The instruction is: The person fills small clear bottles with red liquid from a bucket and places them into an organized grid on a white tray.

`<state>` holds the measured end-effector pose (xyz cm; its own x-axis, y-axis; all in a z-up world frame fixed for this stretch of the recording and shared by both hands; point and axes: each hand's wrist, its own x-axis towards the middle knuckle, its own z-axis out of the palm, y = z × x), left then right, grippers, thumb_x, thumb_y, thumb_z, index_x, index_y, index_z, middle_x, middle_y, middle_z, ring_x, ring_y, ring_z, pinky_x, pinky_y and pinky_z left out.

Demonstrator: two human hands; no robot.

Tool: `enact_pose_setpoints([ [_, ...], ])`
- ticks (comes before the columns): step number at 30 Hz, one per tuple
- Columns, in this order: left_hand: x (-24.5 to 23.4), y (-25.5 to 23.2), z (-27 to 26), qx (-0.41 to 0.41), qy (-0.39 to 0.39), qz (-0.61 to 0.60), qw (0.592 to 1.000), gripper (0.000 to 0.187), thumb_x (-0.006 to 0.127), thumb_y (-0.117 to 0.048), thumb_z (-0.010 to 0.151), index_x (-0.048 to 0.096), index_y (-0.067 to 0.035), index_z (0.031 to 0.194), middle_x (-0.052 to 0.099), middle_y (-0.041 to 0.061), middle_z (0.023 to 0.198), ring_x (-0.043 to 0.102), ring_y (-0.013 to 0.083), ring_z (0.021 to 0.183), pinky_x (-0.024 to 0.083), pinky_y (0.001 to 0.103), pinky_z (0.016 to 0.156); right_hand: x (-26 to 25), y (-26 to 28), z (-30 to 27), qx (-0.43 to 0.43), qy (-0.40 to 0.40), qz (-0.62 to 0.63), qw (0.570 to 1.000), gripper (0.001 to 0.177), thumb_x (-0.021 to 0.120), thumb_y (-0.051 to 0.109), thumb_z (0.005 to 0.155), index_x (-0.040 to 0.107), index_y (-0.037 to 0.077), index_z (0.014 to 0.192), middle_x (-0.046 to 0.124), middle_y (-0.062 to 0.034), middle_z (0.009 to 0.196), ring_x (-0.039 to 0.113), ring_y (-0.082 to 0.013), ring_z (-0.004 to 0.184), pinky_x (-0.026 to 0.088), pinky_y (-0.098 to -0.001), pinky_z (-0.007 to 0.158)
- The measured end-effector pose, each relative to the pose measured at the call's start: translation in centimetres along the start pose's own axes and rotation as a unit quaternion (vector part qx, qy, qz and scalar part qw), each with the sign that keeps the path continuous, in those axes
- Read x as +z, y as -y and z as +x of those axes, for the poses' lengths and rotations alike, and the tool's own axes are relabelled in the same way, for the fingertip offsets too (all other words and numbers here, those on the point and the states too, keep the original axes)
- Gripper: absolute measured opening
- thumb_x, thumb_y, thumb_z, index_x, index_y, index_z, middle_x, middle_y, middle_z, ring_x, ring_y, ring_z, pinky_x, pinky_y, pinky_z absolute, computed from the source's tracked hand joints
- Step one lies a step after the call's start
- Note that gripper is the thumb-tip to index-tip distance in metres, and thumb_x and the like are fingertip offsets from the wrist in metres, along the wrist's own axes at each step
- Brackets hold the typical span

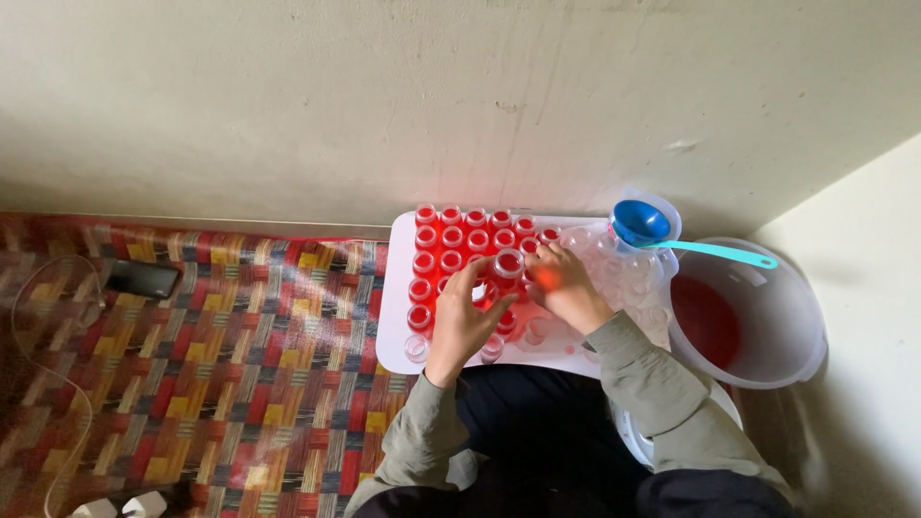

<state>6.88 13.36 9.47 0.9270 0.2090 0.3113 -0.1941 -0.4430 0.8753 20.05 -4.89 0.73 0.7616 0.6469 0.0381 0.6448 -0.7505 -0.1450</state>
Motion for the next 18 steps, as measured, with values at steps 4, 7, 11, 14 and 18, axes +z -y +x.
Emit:
enact_pose_setpoints([
  [4,-0.2,-0.3,0.0,0.005,0.002,0.004,1.000,0.057,0.089,-0.024,0.077,0.065,-0.010,0.127,0.073,0.017,0.107,0.070,0.0370,0.101,0.057,0.049,0.091,-3.6,0.8,-0.9,0.020,-0.004,0.007,1.000,0.033,0.080,0.031,0.075,0.067,0.014,0.100,0.064,-0.0087,0.097,0.060,-0.0296,0.106,0.050,-0.0409,0.095],
  [7,0.0,-0.4,-0.1,0.012,0.002,0.014,1.000,0.058,0.089,-0.025,0.076,0.065,-0.009,0.127,0.073,0.018,0.106,0.070,0.0376,0.100,0.057,0.049,0.091,-6.5,1.0,-1.9,0.000,-0.055,0.011,0.998,0.035,0.080,0.019,0.067,0.067,0.013,0.099,0.064,-0.0084,0.093,0.064,-0.0311,0.099,0.053,-0.0404,0.090],
  [11,0.5,-0.4,-0.2,-0.006,0.008,0.016,1.000,0.061,0.089,-0.029,0.076,0.064,-0.013,0.129,0.072,0.014,0.107,0.071,0.0345,0.101,0.057,0.048,0.092,-12.3,2.0,-3.4,0.029,-0.024,0.032,0.999,0.041,0.078,0.018,0.069,0.070,0.012,0.108,0.069,-0.0127,0.098,0.069,-0.0360,0.096,0.056,-0.0448,0.085],
  [14,0.8,-1.5,-0.2,-0.004,0.012,0.012,1.000,0.061,0.089,-0.030,0.076,0.064,-0.013,0.129,0.072,0.015,0.107,0.071,0.0356,0.101,0.057,0.049,0.092,-15.3,1.8,-4.5,0.049,-0.032,0.070,0.996,0.038,0.079,0.021,0.072,0.069,0.011,0.107,0.071,-0.0155,0.094,0.072,-0.0380,0.090,0.058,-0.0470,0.080],
  [18,2.1,-2.1,-0.4,0.005,0.015,0.016,1.000,0.063,0.091,-0.032,0.074,0.065,-0.012,0.128,0.072,0.016,0.105,0.071,0.0361,0.100,0.057,0.049,0.092,-19.4,1.6,-6.8,0.080,-0.070,0.117,0.987,0.032,0.080,0.026,0.077,0.069,0.014,0.104,0.073,-0.0142,0.091,0.074,-0.0339,0.085,0.059,-0.0446,0.075],
])
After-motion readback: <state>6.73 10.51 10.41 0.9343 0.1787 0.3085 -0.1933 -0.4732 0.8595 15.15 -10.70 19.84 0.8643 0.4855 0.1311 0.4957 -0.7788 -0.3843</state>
